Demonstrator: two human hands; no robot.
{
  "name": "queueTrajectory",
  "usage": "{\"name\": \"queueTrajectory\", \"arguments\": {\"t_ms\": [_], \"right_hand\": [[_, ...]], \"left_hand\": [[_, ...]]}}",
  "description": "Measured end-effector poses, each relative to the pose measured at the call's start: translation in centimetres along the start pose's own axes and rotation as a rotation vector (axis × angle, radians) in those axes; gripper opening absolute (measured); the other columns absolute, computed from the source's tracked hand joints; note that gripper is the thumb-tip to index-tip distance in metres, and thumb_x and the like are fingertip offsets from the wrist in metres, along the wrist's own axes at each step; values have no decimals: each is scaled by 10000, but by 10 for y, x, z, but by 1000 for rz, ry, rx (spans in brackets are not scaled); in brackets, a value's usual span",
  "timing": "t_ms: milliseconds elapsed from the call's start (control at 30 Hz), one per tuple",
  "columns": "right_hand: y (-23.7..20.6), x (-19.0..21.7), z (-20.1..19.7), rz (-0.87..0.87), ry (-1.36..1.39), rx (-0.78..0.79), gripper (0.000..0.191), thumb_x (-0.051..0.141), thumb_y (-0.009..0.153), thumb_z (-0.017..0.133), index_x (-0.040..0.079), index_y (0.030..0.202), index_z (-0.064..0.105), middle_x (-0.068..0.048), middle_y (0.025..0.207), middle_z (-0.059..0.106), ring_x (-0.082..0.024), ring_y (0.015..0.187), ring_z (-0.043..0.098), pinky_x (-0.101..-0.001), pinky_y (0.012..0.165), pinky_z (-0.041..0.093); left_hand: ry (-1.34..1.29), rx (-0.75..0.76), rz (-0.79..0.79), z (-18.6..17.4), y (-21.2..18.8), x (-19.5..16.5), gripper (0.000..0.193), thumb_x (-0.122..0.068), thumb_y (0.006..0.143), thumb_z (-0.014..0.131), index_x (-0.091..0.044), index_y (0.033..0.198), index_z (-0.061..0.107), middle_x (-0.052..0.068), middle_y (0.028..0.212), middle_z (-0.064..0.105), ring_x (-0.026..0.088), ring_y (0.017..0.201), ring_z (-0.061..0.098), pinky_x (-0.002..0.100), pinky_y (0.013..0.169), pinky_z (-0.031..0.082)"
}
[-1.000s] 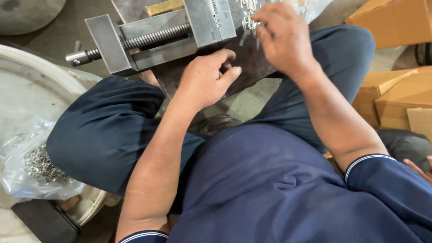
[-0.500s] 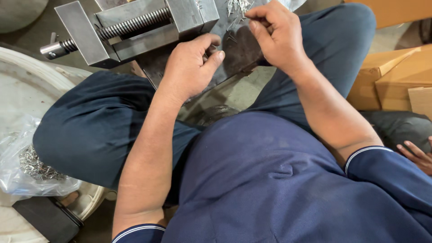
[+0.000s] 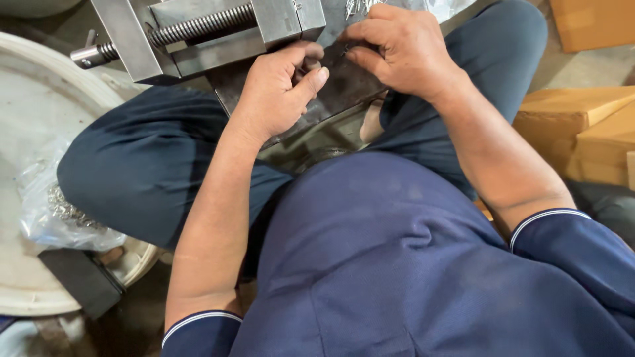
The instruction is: The person sits cross-legged on the floor and uses a metal screw press to assemble small metal components. They repeatedly pick up a small metal piece, place it into the press, and tighten the screw mechanism to secure it before moving on to the next piece.
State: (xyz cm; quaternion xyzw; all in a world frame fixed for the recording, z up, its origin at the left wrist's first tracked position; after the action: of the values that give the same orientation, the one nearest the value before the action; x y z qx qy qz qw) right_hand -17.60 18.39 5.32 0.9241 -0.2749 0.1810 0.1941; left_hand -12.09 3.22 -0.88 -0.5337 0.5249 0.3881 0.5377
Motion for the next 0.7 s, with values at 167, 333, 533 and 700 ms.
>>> {"name": "queueTrajectory", "arguments": {"t_ms": [167,333,533,700], "right_hand": [[5,-10,0,-23,-12,66,172,193,964,811,164,1132,787,-39,959,649,-268,832,661,-390,690,503],[8,-15,0,-42,-16,99,166,209,972,824,182,1134,795,-41,927,642,-263,805,663,-397,664,498],[6,-10,-9,-42,70,11,102,131,1023,788,79,1019,700,-39,932,663,-238,826,663,-353,688,496],[-2,-27,14,285,585,-64,83,42,1057,727,22,1100,659,-6,918,637,-61,724,541,-242,646,457]], "left_hand": [[90,-78,114,3,2,-12,287,-158,982,742,4,1209,674,46,937,696,105,753,637,265,712,556],[115,-198,131,4,-1,-15,265,-190,994,750,-4,1171,683,52,927,724,119,808,713,257,756,574],[234,-298,89,8,-4,-30,272,-250,967,745,-44,1141,710,63,924,757,142,772,740,276,710,578],[449,-259,285,14,-5,-54,355,-360,969,755,-58,1151,717,98,967,743,274,810,717,350,706,545]]}}
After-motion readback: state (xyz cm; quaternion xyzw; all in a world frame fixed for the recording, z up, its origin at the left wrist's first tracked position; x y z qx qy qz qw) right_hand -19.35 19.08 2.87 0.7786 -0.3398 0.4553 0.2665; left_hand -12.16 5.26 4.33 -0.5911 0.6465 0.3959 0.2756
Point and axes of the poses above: each hand's wrist, its own y-axis towards the middle knuckle, its own z-axis out of the palm, x = y × z, the point moved 10 cm from there along y, towards the middle knuckle
